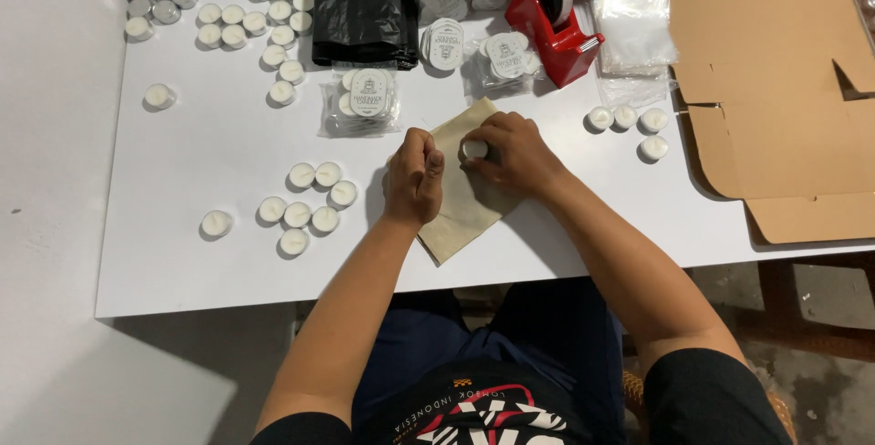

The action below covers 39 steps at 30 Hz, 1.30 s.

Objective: Polishing the bottom of tea light candles by rubbing them against a cloth on a table.

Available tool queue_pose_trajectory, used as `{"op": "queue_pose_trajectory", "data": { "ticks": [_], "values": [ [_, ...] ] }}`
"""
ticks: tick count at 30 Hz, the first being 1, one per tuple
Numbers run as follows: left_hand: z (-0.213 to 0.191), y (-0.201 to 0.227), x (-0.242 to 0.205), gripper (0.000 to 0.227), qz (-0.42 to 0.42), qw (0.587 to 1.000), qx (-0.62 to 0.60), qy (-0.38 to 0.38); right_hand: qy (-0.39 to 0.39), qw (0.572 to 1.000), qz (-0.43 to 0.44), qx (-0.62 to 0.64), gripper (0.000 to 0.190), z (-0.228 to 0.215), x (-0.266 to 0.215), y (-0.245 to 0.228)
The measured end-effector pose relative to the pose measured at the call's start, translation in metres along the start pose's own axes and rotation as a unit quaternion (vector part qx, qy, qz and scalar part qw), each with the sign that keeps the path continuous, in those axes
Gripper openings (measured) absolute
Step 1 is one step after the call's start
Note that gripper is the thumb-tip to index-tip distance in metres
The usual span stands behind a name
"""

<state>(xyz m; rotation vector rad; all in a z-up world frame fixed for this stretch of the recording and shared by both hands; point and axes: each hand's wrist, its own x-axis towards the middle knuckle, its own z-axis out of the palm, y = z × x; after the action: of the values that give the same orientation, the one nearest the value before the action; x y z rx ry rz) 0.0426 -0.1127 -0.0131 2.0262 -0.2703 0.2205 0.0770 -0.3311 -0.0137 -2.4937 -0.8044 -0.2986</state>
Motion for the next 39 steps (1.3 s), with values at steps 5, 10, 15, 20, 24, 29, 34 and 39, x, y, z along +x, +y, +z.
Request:
{"op": "queue_pose_trajectory", "data": {
  "ticks": [5, 10, 15, 20, 24, 29, 34, 39],
  "values": [
    [-0.003, 0.007, 0.001, 0.064, 0.017, 1.0, -0.004, 0.008, -0.062, 0.987, -0.098, 0.11, 0.034, 0.018, -0.014, -0.037],
    [-0.003, 0.009, -0.002, 0.061, 0.015, 1.0, 0.003, 0.009, 0.008, 0.999, -0.029, 0.015, 0.032, 0.017, -0.01, -0.014],
    [-0.001, 0.005, 0.0, 0.063, 0.009, 1.0, 0.008, 0.001, -0.058, 0.987, -0.094, 0.113, 0.038, 0.021, -0.015, -0.034],
    [-0.005, 0.01, 0.001, 0.061, 0.011, 1.0, 0.008, -0.004, -0.03, 0.997, -0.05, 0.052, 0.034, 0.017, -0.012, -0.028],
    [-0.004, 0.009, 0.001, 0.062, 0.013, 1.0, 0.016, -0.008, -0.068, 0.987, -0.13, 0.061, 0.033, 0.025, -0.019, -0.038],
    [0.004, -0.004, -0.002, 0.06, 0.006, 0.999, 0.037, -0.014, 0.001, 0.999, -0.038, -0.023, 0.035, 0.018, -0.014, -0.009],
    [0.002, 0.0, 0.0, 0.059, 0.0, 0.999, 0.028, -0.015, -0.069, 0.993, -0.086, 0.041, 0.034, 0.013, -0.027, -0.049],
    [-0.001, 0.004, -0.003, 0.06, 0.007, 1.0, 0.023, -0.009, 0.005, 0.999, 0.016, -0.049, 0.039, 0.014, -0.02, -0.013]
  ]
}}
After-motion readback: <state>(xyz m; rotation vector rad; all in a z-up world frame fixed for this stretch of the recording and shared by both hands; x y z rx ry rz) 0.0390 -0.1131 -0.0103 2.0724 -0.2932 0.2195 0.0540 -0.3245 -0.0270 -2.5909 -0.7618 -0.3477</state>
